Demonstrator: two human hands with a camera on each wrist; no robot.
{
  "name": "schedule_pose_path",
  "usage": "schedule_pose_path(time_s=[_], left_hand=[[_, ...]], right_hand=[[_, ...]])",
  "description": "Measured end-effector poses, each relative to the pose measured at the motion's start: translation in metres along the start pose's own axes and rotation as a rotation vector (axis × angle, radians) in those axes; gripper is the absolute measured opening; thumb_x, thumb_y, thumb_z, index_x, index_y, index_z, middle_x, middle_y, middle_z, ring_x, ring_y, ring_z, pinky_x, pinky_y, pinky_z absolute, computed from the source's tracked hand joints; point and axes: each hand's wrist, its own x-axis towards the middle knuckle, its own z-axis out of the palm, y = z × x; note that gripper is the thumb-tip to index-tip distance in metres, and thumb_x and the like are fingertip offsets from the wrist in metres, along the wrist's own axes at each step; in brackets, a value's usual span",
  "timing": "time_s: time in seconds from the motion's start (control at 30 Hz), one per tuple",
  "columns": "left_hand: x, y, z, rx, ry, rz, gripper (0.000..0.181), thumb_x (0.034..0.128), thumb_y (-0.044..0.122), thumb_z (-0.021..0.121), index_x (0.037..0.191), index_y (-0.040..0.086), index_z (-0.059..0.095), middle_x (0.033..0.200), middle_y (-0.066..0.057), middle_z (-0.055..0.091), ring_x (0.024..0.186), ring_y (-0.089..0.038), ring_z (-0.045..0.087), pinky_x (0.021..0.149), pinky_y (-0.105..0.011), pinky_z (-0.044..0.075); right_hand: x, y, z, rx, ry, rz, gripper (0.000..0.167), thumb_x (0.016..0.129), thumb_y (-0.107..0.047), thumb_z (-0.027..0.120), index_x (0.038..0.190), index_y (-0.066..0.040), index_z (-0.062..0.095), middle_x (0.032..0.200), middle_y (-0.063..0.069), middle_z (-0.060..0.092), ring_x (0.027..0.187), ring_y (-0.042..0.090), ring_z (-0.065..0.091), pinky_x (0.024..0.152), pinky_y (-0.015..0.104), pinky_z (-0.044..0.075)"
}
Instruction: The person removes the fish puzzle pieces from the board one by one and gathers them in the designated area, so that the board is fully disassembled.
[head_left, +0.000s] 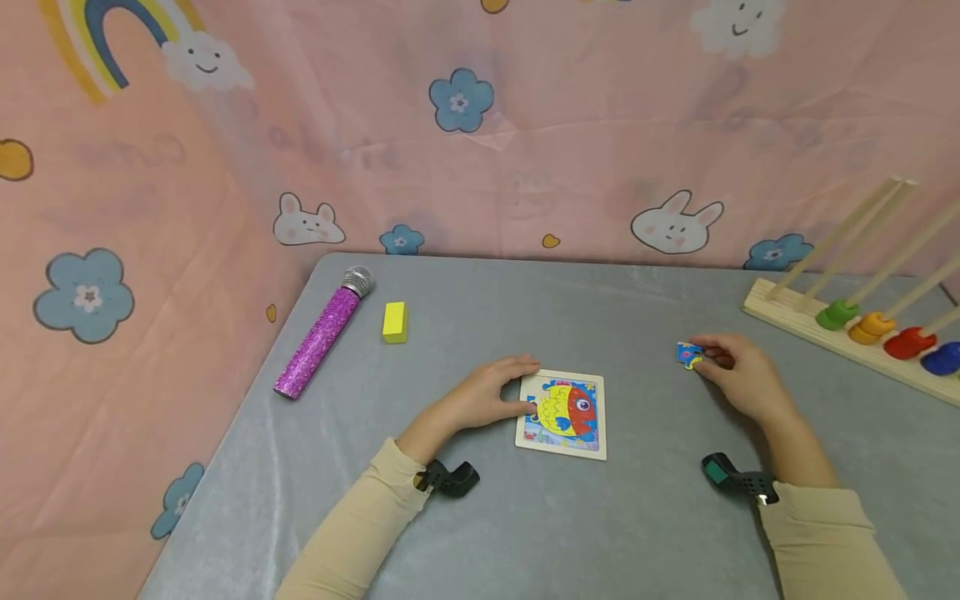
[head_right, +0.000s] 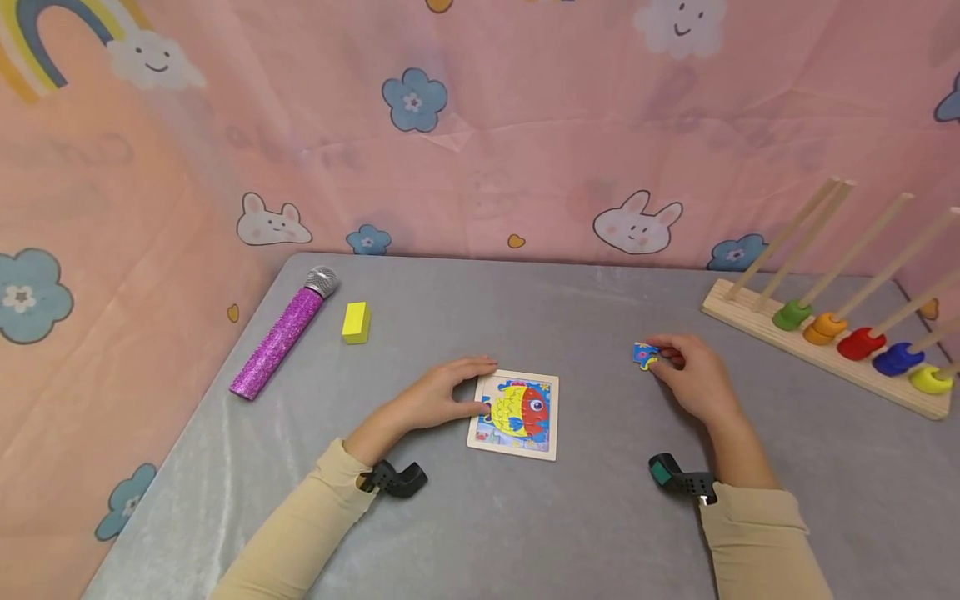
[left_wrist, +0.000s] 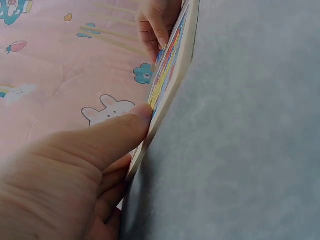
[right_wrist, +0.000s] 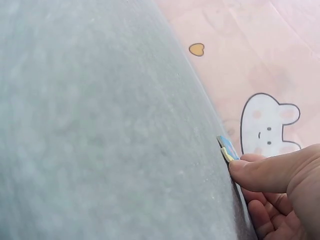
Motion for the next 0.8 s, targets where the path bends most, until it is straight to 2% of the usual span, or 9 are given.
schedule_pose_path(time_s=[0.13, 0.27, 0.33, 0.4, 0.5, 0.57, 0.73, 0.8], left_hand=[[0.0005, -0.0016, 0.0007, 0.004, 0.003, 0.0, 0.062, 0.087, 0.031, 0.069, 0.141, 0.01, 0.046, 0.148, -0.004, 0.042, 0.14, -0.019, 0.034, 0.114, -0.036, 0.032], [0.001, -0.0033, 0.0019, 0.014, 0.002, 0.001, 0.063, 0.0869, 0.032, 0.069, 0.141, 0.01, 0.046, 0.148, -0.004, 0.042, 0.14, -0.018, 0.034, 0.114, -0.035, 0.032], [0.0011, -0.0038, 0.0023, 0.016, 0.001, 0.003, 0.063, 0.087, 0.032, 0.069, 0.141, 0.01, 0.046, 0.148, -0.004, 0.042, 0.14, -0.018, 0.034, 0.113, -0.035, 0.032], [0.0009, -0.004, 0.0024, 0.016, 0.001, 0.002, 0.063, 0.087, 0.032, 0.069, 0.141, 0.01, 0.046, 0.148, -0.003, 0.042, 0.14, -0.017, 0.034, 0.113, -0.035, 0.032], [0.0004, -0.0034, 0.0023, 0.018, 0.002, -0.001, 0.063, 0.0871, 0.033, 0.069, 0.141, 0.011, 0.046, 0.148, -0.003, 0.041, 0.14, -0.017, 0.034, 0.113, -0.035, 0.032], [0.0, -0.003, 0.0023, 0.02, 0.001, -0.003, 0.063, 0.0872, 0.033, 0.069, 0.142, 0.011, 0.046, 0.149, -0.003, 0.041, 0.14, -0.017, 0.034, 0.113, -0.035, 0.032], [-0.0001, -0.0018, 0.001, 0.021, -0.002, -0.005, 0.063, 0.0872, 0.033, 0.068, 0.142, 0.012, 0.046, 0.149, -0.003, 0.041, 0.14, -0.017, 0.033, 0.114, -0.036, 0.032], [0.0, -0.0013, 0.0006, 0.018, -0.004, -0.006, 0.063, 0.0872, 0.033, 0.069, 0.142, 0.011, 0.046, 0.149, -0.003, 0.041, 0.14, -0.017, 0.033, 0.114, -0.036, 0.032]], right_hand=[[-0.0007, 0.0012, 0.0009, -0.006, -0.002, -0.005, 0.031, 0.089, -0.006, 0.063, 0.118, 0.004, 0.061, 0.105, 0.022, 0.056, 0.088, 0.002, 0.042, 0.071, 0.015, 0.035], [-0.0016, 0.0032, 0.0014, 0.004, 0.0, -0.02, 0.03, 0.088, -0.006, 0.063, 0.117, 0.004, 0.061, 0.106, 0.022, 0.056, 0.088, -0.01, 0.037, 0.072, 0.012, 0.035], [-0.002, 0.0039, 0.0016, 0.009, 0.003, -0.023, 0.031, 0.088, -0.005, 0.064, 0.117, 0.004, 0.061, 0.106, 0.022, 0.056, 0.088, -0.011, 0.037, 0.072, 0.011, 0.035], [-0.0019, 0.0047, 0.0018, 0.005, 0.004, -0.021, 0.031, 0.088, -0.006, 0.065, 0.117, 0.004, 0.061, 0.106, 0.022, 0.057, 0.09, -0.005, 0.042, 0.072, 0.011, 0.034], [-0.0019, 0.0059, 0.0016, 0.003, -0.005, -0.008, 0.033, 0.089, -0.008, 0.065, 0.119, 0.004, 0.06, 0.109, 0.023, 0.056, 0.095, 0.012, 0.048, 0.073, 0.011, 0.034], [-0.0022, 0.0067, 0.001, 0.013, -0.012, 0.005, 0.035, 0.089, -0.01, 0.064, 0.121, 0.005, 0.059, 0.112, 0.024, 0.056, 0.096, 0.015, 0.048, 0.073, 0.01, 0.033], [-0.0034, 0.0061, -0.0012, 0.089, -0.015, 0.038, 0.041, 0.091, -0.015, 0.063, 0.124, 0.007, 0.055, 0.119, 0.025, 0.054, 0.093, -0.013, 0.039, 0.074, 0.0, 0.031], [-0.0034, 0.0046, -0.0019, 0.109, -0.01, 0.046, 0.043, 0.091, -0.017, 0.063, 0.125, 0.008, 0.054, 0.12, 0.026, 0.054, 0.091, -0.019, 0.036, 0.074, -0.002, 0.031]])
